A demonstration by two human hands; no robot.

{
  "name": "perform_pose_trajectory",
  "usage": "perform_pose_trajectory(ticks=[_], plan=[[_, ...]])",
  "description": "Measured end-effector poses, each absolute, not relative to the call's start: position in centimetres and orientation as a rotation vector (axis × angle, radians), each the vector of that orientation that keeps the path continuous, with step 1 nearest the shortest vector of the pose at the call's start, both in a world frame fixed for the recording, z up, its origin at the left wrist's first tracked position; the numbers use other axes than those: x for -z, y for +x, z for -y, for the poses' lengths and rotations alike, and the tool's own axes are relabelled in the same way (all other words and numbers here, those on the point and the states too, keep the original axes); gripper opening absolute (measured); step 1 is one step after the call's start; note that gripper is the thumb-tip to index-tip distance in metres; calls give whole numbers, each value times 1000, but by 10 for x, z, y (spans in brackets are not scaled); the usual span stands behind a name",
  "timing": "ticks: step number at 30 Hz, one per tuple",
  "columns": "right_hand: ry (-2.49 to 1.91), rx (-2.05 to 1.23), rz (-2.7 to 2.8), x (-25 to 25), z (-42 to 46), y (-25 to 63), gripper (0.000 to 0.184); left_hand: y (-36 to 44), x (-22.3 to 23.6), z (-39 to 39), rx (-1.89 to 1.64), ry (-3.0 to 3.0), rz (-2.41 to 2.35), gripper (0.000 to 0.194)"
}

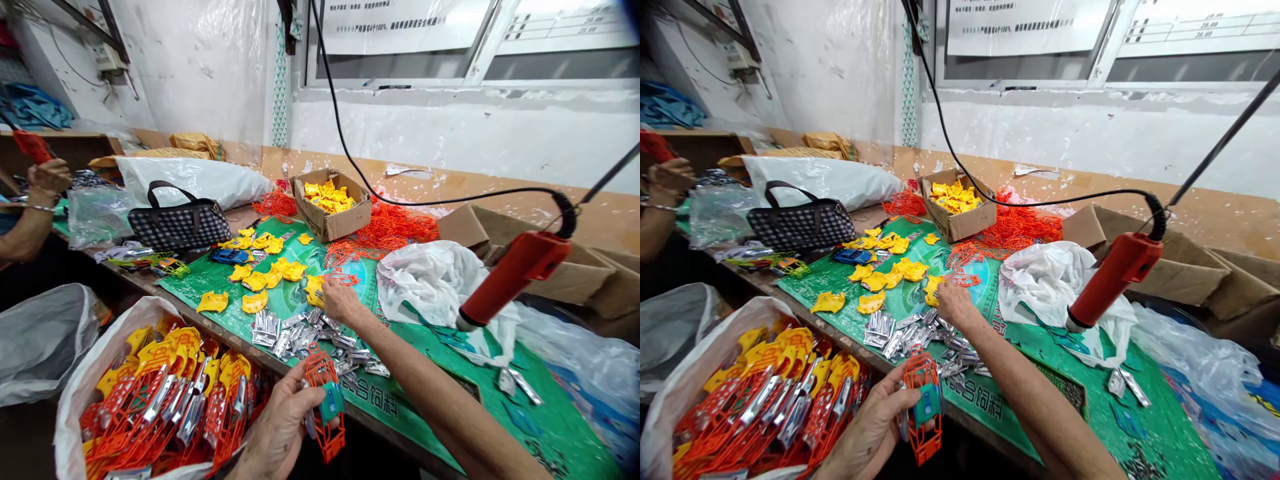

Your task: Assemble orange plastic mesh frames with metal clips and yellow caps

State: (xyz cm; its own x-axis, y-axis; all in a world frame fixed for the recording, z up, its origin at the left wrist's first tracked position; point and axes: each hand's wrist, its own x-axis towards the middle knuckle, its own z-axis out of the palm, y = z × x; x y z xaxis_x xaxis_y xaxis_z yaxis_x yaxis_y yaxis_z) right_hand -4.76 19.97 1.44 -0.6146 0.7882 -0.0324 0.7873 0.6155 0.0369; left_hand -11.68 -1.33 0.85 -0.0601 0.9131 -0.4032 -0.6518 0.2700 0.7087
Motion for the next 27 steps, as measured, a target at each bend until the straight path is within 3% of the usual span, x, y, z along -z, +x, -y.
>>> perform_pose_trajectory(ticks=[5, 10, 19, 21, 25, 27], plan=[[1305, 132, -2791, -20, -209, -61, 35, -111, -8, 13, -1298, 397, -924, 41], [1275, 350, -2738, -17, -220, -70, 33, -112, -11, 14, -1303, 351, -949, 50], [1599, 863, -2879, -42, -200, -30, 38, -112, -12, 23, -1324, 456, -901, 54], [1630, 1101, -2933, -50, -179, -2, 52, -113, -12, 25, -1323, 501, -900, 57], [1644, 1639, -2935, -41, -114, 56, 61, -107, -14, 27, -1320, 743, -1093, 55], [1504, 2560, -2755, -23, -77, 77, 61, -100, -13, 27, -1352, 1009, -1221, 50]])
